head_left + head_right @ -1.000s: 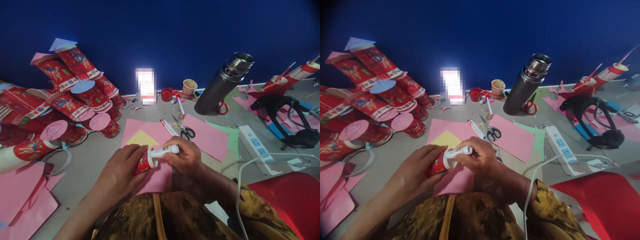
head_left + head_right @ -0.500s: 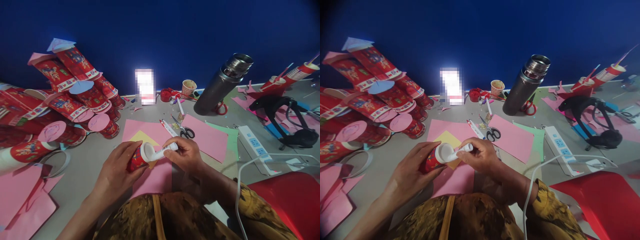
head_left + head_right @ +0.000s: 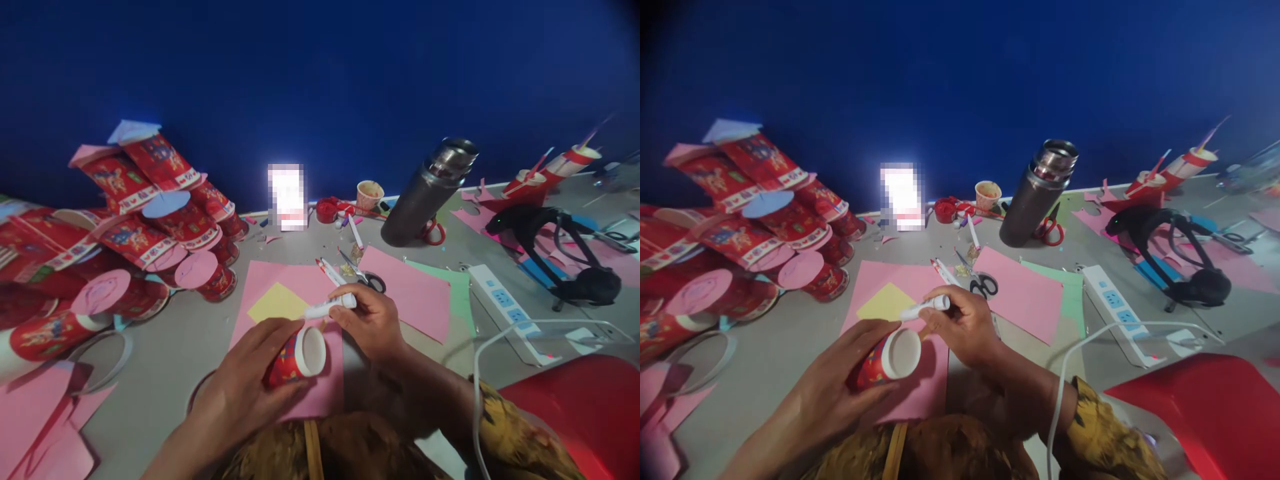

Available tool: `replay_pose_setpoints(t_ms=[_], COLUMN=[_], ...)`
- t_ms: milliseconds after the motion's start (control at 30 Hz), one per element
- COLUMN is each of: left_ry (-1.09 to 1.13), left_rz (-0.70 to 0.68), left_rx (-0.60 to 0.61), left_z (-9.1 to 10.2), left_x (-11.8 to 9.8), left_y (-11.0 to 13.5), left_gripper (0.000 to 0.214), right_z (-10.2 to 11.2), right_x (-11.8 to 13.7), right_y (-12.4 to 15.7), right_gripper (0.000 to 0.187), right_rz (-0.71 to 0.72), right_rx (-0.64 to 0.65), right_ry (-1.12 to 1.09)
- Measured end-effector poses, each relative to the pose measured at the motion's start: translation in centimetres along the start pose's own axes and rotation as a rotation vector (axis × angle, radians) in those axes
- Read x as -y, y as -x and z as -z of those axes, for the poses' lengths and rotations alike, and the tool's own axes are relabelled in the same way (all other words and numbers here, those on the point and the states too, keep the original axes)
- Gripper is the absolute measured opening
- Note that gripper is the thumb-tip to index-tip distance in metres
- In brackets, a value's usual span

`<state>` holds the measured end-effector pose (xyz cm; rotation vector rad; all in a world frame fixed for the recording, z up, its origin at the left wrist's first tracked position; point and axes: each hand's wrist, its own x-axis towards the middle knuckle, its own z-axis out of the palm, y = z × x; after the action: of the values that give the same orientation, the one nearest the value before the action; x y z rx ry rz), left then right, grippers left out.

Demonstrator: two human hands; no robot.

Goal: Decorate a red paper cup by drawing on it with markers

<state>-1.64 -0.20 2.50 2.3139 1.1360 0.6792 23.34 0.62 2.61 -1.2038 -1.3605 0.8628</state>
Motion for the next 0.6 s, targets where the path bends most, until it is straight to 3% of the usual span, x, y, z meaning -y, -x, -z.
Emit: replay_pose_setpoints(t_ms=[200, 333, 433, 600], left_ry=[-0.058, -0.021, 0.114, 0.228], left_rz=[0.105, 0.105, 0.263, 0.498], left_rx=[-0.224, -0.354, -0.381, -0.448], left_z=[0.9, 1.2, 0.3, -0.4], left_x=[2.5, 3.7, 3.8, 4.7], left_y=[0.0, 0.0, 0.1, 0.2], left_gripper=[0.053, 0.050, 0.052, 0.064], right_z=[-0.1, 0.2, 0.1, -0.3], right_x=[-1.2, -2.1, -2.9, -3.9], right_y=[-1.1, -1.9, -2.2, -2.3], right_gripper=[0.017, 0.047, 0.063, 0.061], right_rz=[-0.203, -0.419, -0.505, -0.529], right_rx=[-0.023, 0.117, 0.245, 0.343], right_ry=[-0.247, -0.584, -0.674, -0.673])
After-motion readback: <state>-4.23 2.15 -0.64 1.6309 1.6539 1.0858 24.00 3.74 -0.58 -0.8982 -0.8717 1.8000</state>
